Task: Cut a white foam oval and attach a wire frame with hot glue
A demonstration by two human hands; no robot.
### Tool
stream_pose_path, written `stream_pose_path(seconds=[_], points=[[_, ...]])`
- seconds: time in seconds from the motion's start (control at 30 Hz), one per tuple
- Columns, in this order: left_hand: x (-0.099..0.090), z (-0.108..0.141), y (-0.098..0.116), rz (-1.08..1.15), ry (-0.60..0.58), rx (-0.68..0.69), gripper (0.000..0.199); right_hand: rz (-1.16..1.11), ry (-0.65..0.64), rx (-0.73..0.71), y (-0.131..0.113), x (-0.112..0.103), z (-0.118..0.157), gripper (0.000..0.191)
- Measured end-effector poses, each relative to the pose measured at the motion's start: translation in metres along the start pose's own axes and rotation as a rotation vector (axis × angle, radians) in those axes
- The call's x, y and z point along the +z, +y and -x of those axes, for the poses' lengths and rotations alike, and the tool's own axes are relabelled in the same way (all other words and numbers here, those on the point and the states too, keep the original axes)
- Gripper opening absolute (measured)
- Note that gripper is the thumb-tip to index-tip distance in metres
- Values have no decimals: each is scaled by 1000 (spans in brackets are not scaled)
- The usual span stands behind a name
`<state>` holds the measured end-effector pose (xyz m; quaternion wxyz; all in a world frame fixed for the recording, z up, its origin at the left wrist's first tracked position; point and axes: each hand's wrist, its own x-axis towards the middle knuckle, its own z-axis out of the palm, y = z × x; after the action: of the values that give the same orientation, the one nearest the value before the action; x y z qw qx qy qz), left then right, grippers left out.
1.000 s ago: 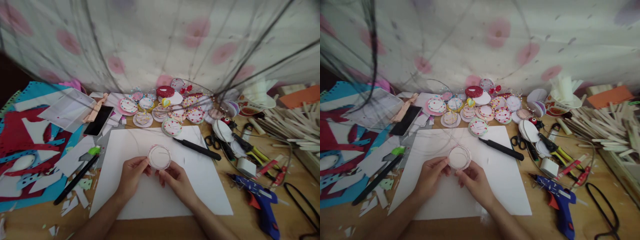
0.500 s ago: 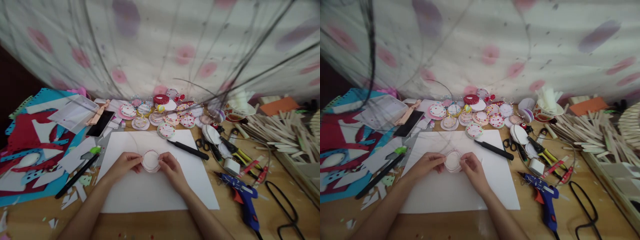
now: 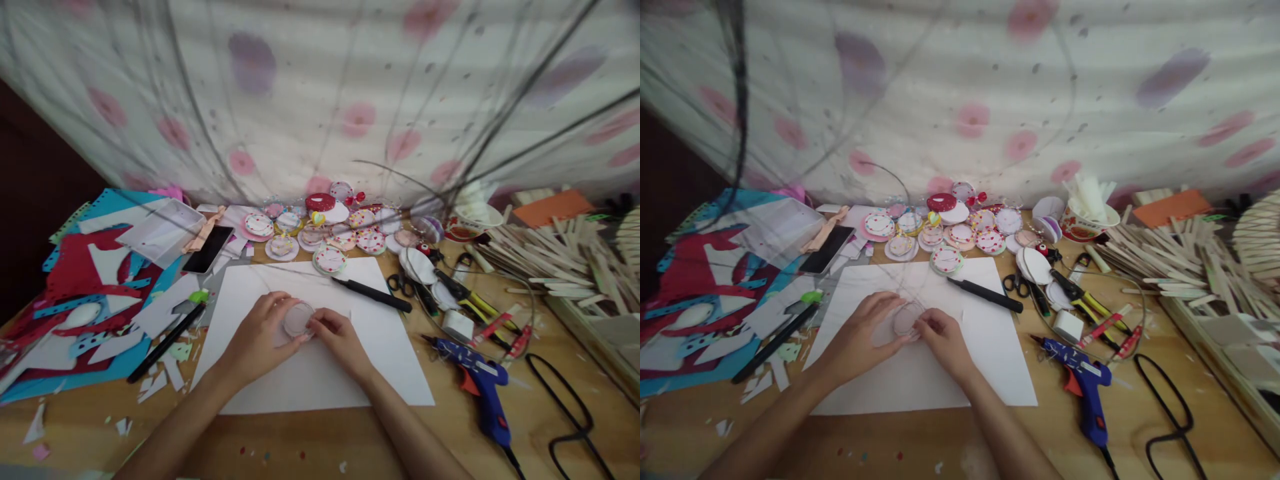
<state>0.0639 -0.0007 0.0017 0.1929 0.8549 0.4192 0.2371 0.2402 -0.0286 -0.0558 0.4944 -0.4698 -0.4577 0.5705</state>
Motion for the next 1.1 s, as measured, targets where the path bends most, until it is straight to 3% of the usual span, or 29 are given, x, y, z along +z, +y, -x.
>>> stream_pose_path(seconds=[0.23, 0.53, 0.7, 0.87, 1.0, 1.1], points=[[14, -3, -4, -30, -73, -73, 43, 94, -26, -30, 3, -1, 0, 12], [8, -7, -11, 107, -115, -145, 45, 191, 1, -47, 4, 2, 2, 9], [-7, -7, -14, 248, -233, -136, 52, 215, -1, -45, 2, 2, 2, 8], [-14, -18, -29, 272, -286, -227, 24, 246, -24, -55, 1, 2, 2, 9], [-12, -31, -34, 205, -378, -152, 16, 255, -53, -62, 2, 1, 2, 9], [-11, -37, -33, 85, -408, -9, 17, 265, -65, -72, 3, 0, 2, 9]])
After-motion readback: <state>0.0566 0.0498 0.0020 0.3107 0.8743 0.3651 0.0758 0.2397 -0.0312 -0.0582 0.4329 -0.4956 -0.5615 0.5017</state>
